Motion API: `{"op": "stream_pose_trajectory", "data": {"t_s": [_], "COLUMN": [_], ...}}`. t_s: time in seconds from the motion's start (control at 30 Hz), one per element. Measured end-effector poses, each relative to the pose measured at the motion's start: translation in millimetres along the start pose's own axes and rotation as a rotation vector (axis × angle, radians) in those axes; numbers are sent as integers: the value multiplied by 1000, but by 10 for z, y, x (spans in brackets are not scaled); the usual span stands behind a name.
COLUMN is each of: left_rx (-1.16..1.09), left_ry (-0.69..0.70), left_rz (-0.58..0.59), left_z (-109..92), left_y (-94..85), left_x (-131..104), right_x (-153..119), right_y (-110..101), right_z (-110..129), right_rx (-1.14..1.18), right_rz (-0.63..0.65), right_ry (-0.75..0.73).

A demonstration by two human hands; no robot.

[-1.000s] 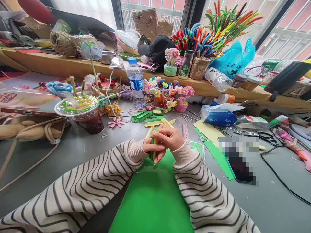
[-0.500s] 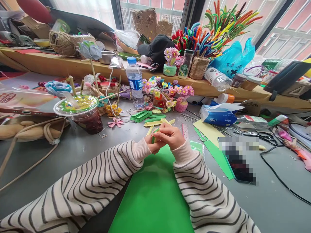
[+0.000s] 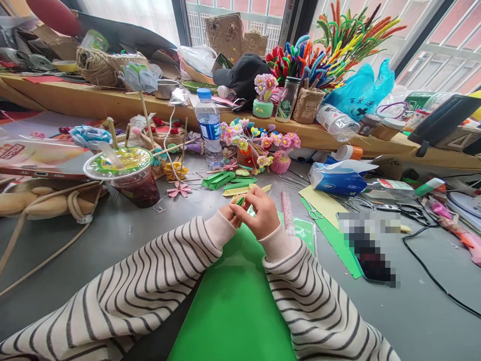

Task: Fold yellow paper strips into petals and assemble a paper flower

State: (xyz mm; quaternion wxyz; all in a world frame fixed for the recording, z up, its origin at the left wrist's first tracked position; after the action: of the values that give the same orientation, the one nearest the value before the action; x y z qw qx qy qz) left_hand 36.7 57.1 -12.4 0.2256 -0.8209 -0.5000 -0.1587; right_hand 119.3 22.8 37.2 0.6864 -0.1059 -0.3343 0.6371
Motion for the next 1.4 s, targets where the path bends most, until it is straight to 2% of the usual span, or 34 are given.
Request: {"op": "stream_pose_trajectory", "data": {"t_s": [0.07,0.2,0.27,0.4,0.5,0.6,0.8,0.93,1.07,1.2,1.4], "left_rx": [108,242,461,852,1022,1150,1171,1156,1147,1131,1086], "left_ry": [59,81,122,182,102,-23,-238,-367,-378,-294,-146], "left_rz": [-19,54,128,42,-5,52,311,390,434,402,205], "left_z": [-59,-140,-153,-155,-150,-144,-31,70,107,93,-56], "left_y": [-2,-91,-218,-594,-799,-843,-731,-721,-714,-739,-788], "left_x": [49,101,100,114,138,142,151,200,241,219,127], "right_x": [-8,-14,-8,29,70,103,115,113,114,112,117], "right_y": [6,3,7,18,12,9,35,55,64,68,73], "right_z": [11,33,16,-114,-246,-345,-434,-476,-500,-516,-560], "right_rx": [-1,22,82,295,385,423,431,427,426,430,442], "right_rz": [-24,-49,-32,8,-21,-28,18,35,35,17,-4], "right_ry": [-15,-3,48,223,351,438,475,512,530,535,599]}}
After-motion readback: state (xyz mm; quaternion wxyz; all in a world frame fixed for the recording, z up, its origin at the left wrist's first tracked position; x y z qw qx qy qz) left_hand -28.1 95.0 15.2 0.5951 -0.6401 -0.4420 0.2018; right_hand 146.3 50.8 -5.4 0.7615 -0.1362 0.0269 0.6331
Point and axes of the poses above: each hand's wrist, its own x-axis towards the middle knuckle, its own y-axis out of the palm, z = x × y, the point moved 2 cm from there along x, towards the middle knuckle, and after that the axes turned 15 degrees about y, right-handed, at the moved point
